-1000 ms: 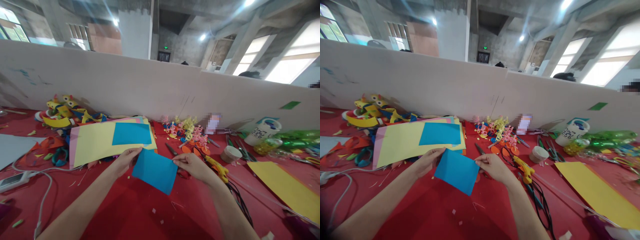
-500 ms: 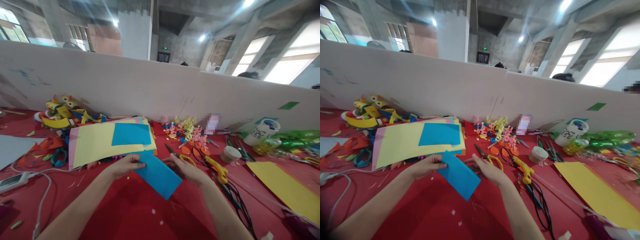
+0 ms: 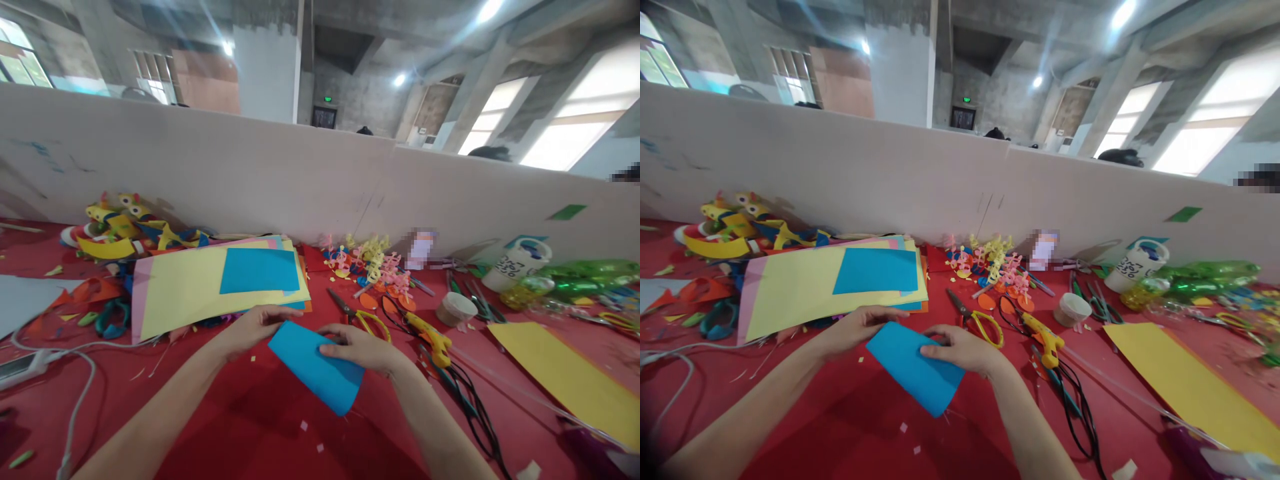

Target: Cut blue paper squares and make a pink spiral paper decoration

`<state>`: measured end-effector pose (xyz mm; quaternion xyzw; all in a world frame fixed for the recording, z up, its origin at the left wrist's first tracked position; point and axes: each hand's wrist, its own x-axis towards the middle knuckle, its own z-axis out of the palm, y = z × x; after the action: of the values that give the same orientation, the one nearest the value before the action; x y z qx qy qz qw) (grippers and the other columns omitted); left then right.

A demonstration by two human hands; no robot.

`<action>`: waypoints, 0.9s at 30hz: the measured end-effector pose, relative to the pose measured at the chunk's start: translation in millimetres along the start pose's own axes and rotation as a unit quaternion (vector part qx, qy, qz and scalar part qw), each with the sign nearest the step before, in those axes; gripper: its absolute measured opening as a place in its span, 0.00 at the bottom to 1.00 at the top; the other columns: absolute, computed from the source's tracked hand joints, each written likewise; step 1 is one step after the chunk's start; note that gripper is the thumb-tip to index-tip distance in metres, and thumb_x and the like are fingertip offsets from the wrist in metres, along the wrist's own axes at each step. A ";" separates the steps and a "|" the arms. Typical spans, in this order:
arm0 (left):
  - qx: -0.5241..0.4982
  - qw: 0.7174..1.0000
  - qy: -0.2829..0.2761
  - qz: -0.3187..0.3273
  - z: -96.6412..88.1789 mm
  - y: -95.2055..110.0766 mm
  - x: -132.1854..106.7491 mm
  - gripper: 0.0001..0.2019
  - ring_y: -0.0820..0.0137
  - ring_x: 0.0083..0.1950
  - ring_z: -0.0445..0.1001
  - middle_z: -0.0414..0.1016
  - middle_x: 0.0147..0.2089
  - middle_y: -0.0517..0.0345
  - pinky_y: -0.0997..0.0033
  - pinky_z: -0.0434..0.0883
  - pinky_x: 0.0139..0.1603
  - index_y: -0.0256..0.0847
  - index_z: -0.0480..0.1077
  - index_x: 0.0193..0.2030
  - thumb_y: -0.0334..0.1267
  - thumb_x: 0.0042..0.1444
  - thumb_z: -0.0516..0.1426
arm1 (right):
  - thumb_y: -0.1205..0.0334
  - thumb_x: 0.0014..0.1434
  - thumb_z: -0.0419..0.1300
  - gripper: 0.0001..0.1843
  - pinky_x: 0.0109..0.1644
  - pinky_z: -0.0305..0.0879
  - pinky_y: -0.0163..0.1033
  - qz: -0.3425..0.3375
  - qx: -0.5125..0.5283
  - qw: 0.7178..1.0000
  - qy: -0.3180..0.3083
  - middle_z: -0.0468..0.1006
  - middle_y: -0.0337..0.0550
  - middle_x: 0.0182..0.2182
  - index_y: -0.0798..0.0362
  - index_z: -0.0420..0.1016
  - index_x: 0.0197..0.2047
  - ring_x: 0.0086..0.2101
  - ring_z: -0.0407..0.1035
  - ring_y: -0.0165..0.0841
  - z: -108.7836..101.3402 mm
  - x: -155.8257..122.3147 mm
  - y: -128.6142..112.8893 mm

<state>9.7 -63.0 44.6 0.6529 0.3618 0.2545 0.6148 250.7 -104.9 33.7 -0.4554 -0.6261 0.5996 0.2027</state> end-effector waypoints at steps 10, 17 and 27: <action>0.058 0.992 0.090 0.063 7.2 3.4 1.9 0.13 0.62 0.43 0.74 0.77 0.45 0.50 0.67 0.69 0.40 0.40 0.79 0.37 0.42 0.50 0.57 | 0.47 0.54 0.57 0.22 0.45 0.64 0.43 -0.013 -0.147 0.987 0.068 0.75 0.50 0.43 0.55 0.71 0.44 0.44 0.69 0.41 -6.8 -9.7 -5.5; 0.077 0.983 0.146 0.083 8.1 5.2 1.0 0.12 0.62 0.43 0.74 0.77 0.44 0.51 0.68 0.69 0.40 0.41 0.79 0.38 0.40 0.51 0.56 | 0.48 0.53 0.58 0.19 0.33 0.62 0.36 -0.041 -0.159 0.975 0.148 0.72 0.41 0.32 0.52 0.62 0.43 0.33 0.67 0.34 -6.0 -13.4 -12.0; 0.045 0.984 0.169 0.043 -0.8 11.3 -1.3 0.09 0.67 0.36 0.70 0.76 0.33 0.55 0.70 0.67 0.39 0.39 0.77 0.30 0.39 0.45 0.57 | 0.47 0.48 0.62 0.19 0.37 0.62 0.37 -0.137 -0.021 0.964 0.226 0.71 0.39 0.30 0.51 0.59 0.28 0.33 0.67 0.33 -28.3 -19.2 -12.9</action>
<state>10.2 -63.4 56.0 0.6421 0.4435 0.3707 0.5035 278.8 -102.7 57.1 -0.4933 -0.6325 0.4345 0.4095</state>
